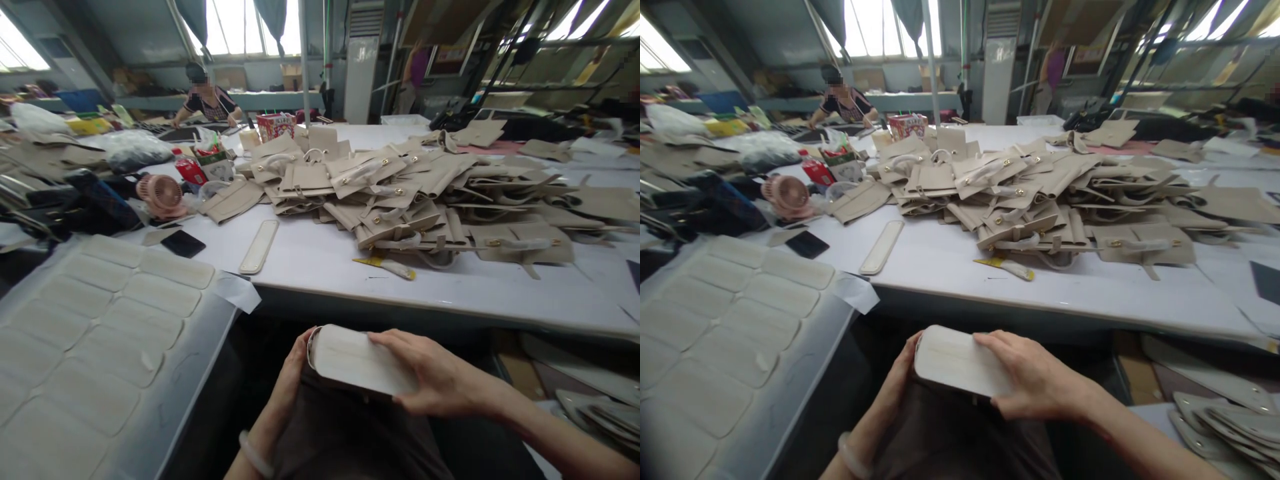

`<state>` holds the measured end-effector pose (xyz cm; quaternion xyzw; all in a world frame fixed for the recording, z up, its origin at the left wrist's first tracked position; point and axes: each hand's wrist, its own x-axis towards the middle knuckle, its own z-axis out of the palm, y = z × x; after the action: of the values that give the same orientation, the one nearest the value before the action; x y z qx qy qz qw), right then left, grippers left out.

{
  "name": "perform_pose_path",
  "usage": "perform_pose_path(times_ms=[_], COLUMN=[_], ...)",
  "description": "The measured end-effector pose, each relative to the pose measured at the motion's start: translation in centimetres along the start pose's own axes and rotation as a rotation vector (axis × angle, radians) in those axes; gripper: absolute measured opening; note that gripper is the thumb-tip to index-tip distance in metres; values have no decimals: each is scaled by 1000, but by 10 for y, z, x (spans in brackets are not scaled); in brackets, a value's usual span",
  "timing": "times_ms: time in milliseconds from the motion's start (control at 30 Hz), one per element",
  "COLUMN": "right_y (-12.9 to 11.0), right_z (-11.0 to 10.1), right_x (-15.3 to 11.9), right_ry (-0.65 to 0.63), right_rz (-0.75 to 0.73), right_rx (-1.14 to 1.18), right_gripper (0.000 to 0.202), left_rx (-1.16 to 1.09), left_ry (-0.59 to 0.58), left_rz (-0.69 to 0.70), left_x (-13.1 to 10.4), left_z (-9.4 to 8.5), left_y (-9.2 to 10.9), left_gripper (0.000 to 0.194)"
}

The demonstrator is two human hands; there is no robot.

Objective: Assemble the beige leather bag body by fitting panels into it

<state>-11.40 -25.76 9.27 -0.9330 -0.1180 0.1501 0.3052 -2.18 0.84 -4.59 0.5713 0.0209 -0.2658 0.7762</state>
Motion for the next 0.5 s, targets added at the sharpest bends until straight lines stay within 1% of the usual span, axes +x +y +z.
perform_pose_path(times_ms=[67,100,167,233,333,433,500], right_y=[-1,-1,1,4,9,11,8], right_z=[-7,-8,-8,-2,11,26,34], right_x=[6,10,19,26,29,28,28], right_ry=[-106,-136,-151,-126,-110,-64,7], right_rz=[8,10,6,-6,-42,-13,-6], right_rx=[37,35,-25,-144,-284,-320,-319], right_gripper=[84,85,83,74,64,56,51], left_rx=[-70,-101,-155,-184,-206,-214,-223], left_ry=[11,7,-1,-12,-22,-37,-42], left_rz=[-3,-2,14,30,35,23,17], left_x=[-1,-3,-6,-8,-9,-8,-7], left_z=[6,9,14,18,18,17,17], left_y=[-4,-5,-6,-7,-8,-12,-14], left_gripper=[62,63,62,60,61,62,62])
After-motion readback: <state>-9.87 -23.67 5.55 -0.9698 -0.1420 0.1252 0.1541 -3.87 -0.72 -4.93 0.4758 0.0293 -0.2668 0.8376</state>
